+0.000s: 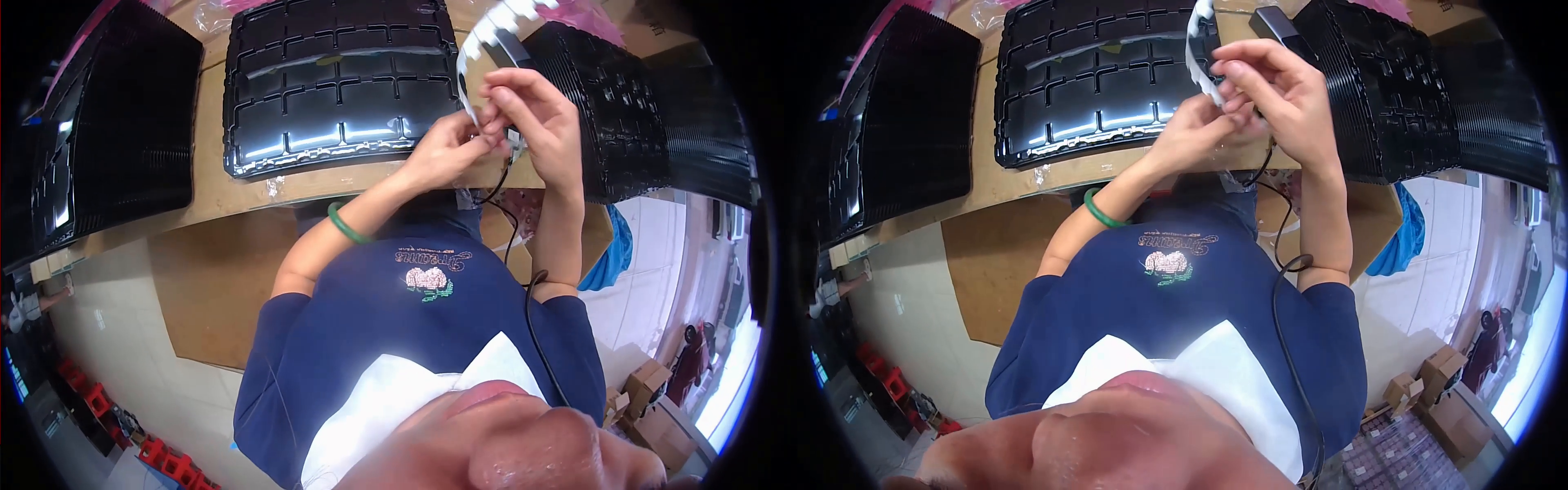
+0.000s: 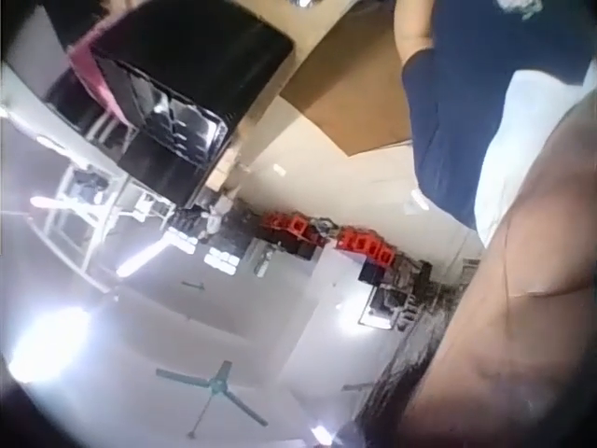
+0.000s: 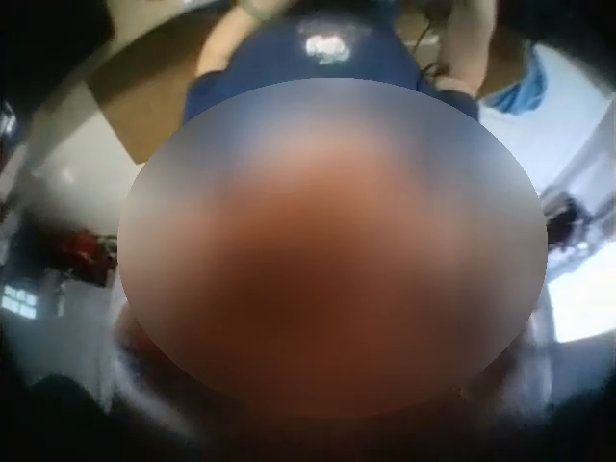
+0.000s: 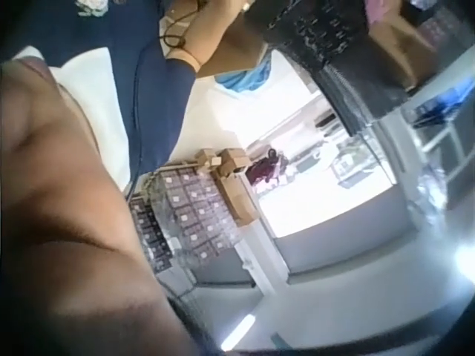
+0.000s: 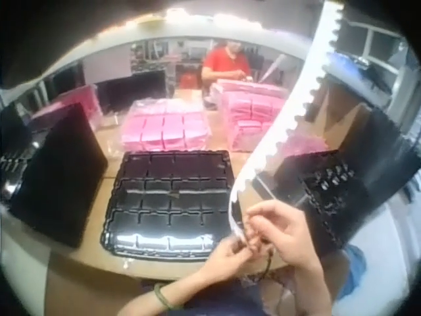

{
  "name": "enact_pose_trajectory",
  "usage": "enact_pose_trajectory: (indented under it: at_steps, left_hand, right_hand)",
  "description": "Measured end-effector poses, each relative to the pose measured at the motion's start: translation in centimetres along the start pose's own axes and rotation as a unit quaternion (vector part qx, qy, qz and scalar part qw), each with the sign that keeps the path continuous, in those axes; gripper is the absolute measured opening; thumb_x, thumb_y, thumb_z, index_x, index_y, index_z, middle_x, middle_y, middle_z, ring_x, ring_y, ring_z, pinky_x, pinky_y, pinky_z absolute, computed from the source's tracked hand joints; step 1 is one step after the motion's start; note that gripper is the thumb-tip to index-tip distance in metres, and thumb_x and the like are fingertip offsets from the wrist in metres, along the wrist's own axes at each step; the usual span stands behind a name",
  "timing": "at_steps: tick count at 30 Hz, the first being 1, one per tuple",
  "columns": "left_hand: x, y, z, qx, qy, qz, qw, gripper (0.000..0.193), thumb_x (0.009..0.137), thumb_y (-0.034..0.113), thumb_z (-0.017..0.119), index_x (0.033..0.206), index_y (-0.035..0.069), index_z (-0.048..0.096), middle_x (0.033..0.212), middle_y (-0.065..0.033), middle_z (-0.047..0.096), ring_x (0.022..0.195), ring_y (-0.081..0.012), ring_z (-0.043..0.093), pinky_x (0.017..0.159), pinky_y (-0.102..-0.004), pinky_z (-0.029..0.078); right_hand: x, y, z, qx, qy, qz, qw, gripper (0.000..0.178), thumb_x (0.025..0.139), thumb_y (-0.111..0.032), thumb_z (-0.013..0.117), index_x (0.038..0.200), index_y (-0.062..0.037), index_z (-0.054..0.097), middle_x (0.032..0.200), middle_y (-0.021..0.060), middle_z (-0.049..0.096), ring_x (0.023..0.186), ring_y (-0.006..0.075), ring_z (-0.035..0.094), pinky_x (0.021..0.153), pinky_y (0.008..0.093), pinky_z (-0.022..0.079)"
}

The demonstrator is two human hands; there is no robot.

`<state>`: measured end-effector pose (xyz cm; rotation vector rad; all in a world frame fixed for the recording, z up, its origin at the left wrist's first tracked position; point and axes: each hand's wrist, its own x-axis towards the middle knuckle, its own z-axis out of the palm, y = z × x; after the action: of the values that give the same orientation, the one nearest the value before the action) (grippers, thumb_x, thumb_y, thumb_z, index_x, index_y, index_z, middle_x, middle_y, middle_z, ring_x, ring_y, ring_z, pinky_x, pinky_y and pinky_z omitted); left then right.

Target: The person assembles plastic components by applying adhesive strips to a plastic tray, then placing pink foam inserts into the tray by hand.

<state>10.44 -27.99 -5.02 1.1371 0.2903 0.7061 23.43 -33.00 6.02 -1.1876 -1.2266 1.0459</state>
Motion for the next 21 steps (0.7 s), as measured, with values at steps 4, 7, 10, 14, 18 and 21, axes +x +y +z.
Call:
enact_pose_trajectory:
  at_steps: [4,7,10,14,18,21]
  left_hand:
    - [-5.2,2.1,-2.3,-0.105,-0.054,-0.129,0.985,0.021,0.09,0.005,0.055,0.111,0.004,0.052,0.091,-0.0045,0.063,0.078,-0.0067,0.057,0.068,-0.0235,0.047]
    - [-8.5,1.8,-2.6,-0.071,-0.077,-0.129,0.986,0.02,0.092,0.011,0.055,0.111,0.005,0.055,0.088,-0.0056,0.063,0.071,-0.0047,0.053,0.056,-0.018,0.037]
    - [-9.5,3.1,-3.0,-0.089,-0.059,-0.213,0.971,0.014,0.098,0.012,0.05,0.106,0.004,0.058,0.08,-0.0031,0.063,0.058,-0.0044,0.048,0.054,-0.0189,0.038]
    - [-10.0,2.1,-2.8,-0.103,-0.056,-0.212,0.97,0.032,0.104,0.031,0.046,0.096,0.005,0.061,0.069,0.0005,0.055,0.051,-0.0023,0.04,0.047,-0.0182,0.03]
    - [-10.3,1.3,-2.7,-0.097,-0.067,-0.19,0.975,0.04,0.104,0.037,0.044,0.089,0.005,0.061,0.064,0.0032,0.049,0.05,-0.0016,0.039,0.047,-0.0183,0.029]
    - [-10.5,1.2,-2.5,-0.125,-0.083,-0.214,0.965,0.038,0.105,0.033,0.045,0.086,0.003,0.059,0.056,0.0043,0.045,0.047,-0.0026,0.038,0.047,-0.0187,0.03]
  right_hand:
    - [-1.6,2.3,-1.6,-0.028,0.077,-0.016,0.996,0.02,0.096,-0.006,0.059,0.112,0.0052,0.063,0.096,0.0075,0.068,0.082,0.0096,0.062,0.073,0.0228,0.051]
    - [-3.7,4.3,-1.0,-0.047,0.008,0.058,0.997,0.019,0.096,-0.008,0.059,0.11,0.0048,0.064,0.091,0.0047,0.066,0.082,0.0101,0.062,0.075,0.0247,0.051]
    - [-5.0,5.9,0.1,0.006,-0.032,0.15,0.988,0.019,0.096,-0.008,0.06,0.111,0.004,0.064,0.092,0.0046,0.066,0.083,0.01,0.062,0.075,0.0247,0.051]
    - [-4.2,6.8,0.7,0.118,-0.102,0.165,0.974,0.03,0.097,-0.016,0.061,0.12,0.0028,0.063,0.098,0.0054,0.066,0.085,0.0104,0.062,0.075,0.0247,0.052]
    - [-4.2,6.9,1.4,0.177,-0.109,0.175,0.963,0.037,0.093,-0.014,0.062,0.123,0.007,0.059,0.095,0.0105,0.063,0.077,0.0138,0.061,0.067,0.0243,0.052]
    - [-4.3,7.5,1.3,0.184,-0.133,0.189,0.955,0.039,0.086,-0.015,0.068,0.117,0.007,0.06,0.091,0.0102,0.062,0.074,0.0144,0.062,0.061,0.0251,0.052]
